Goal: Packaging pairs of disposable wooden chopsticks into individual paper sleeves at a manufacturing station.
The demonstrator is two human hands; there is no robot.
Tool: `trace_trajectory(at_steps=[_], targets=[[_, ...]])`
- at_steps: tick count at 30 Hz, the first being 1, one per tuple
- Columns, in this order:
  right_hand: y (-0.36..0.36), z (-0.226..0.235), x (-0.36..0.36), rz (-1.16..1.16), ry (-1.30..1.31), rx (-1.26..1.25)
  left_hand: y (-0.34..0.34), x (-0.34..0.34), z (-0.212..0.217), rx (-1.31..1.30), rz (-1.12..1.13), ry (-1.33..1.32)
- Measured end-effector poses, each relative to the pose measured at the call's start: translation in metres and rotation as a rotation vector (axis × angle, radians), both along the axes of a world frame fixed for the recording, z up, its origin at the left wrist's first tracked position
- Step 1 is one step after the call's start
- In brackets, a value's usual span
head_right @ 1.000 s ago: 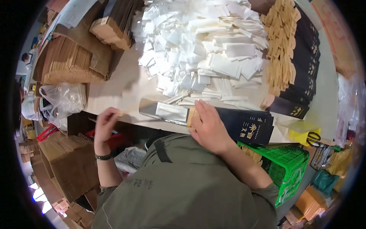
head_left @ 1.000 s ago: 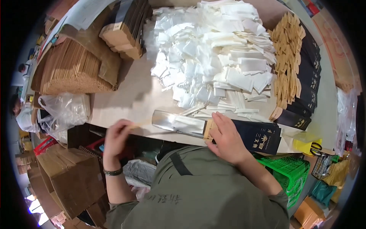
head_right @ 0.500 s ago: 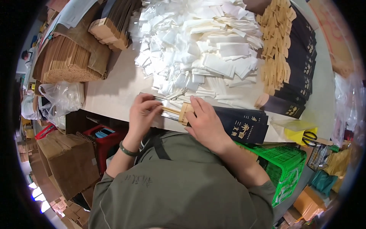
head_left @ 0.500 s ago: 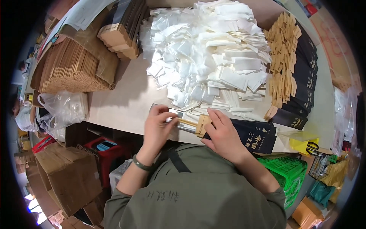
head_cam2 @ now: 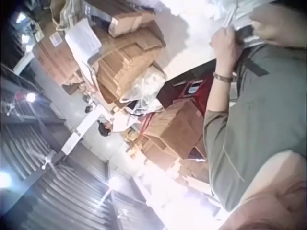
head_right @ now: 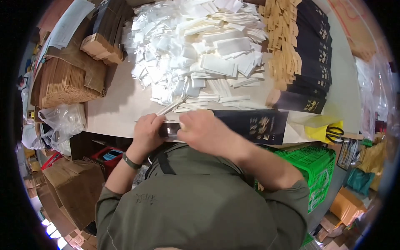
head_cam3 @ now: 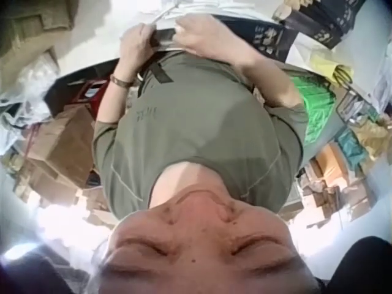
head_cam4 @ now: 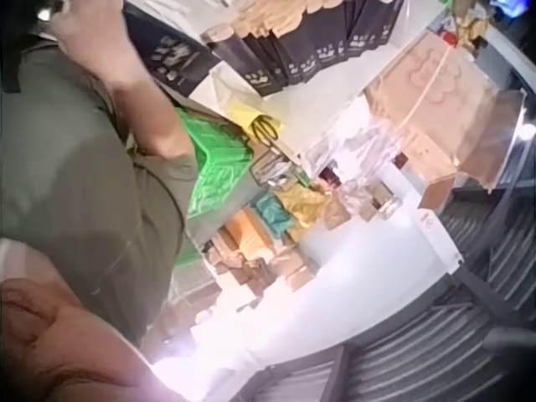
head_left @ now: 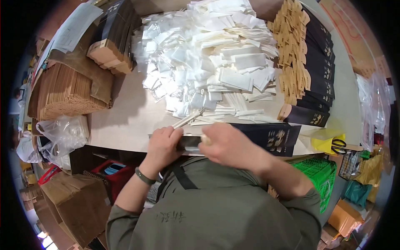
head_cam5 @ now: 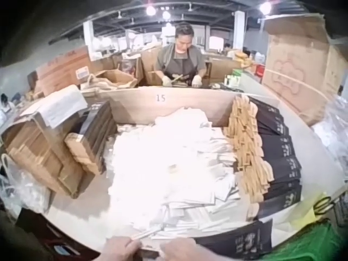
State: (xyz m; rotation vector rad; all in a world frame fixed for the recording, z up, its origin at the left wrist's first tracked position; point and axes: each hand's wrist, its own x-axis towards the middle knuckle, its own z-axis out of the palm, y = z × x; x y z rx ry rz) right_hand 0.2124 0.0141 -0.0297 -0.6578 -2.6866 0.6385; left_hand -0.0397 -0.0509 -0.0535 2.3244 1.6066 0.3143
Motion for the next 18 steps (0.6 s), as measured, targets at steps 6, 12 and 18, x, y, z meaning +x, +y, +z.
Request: trace_trajectory(at_steps=[6,12,18], targets=[[0.074,0.035,0.133,-0.516,-0.241,0.345,-0.001,0.007,0.028,-0.530,0.285,-0.486],[0.005,-0.017,0.039,-0.034,-0.149,-0.123,-0.007,0.074,0.025,-0.646,-0.307,-0.695],[-0.019,0.000,0.022,-0.392,-0.218,-0.074,-0.010,0.036,0.019,-0.485,0.327,-0.403]])
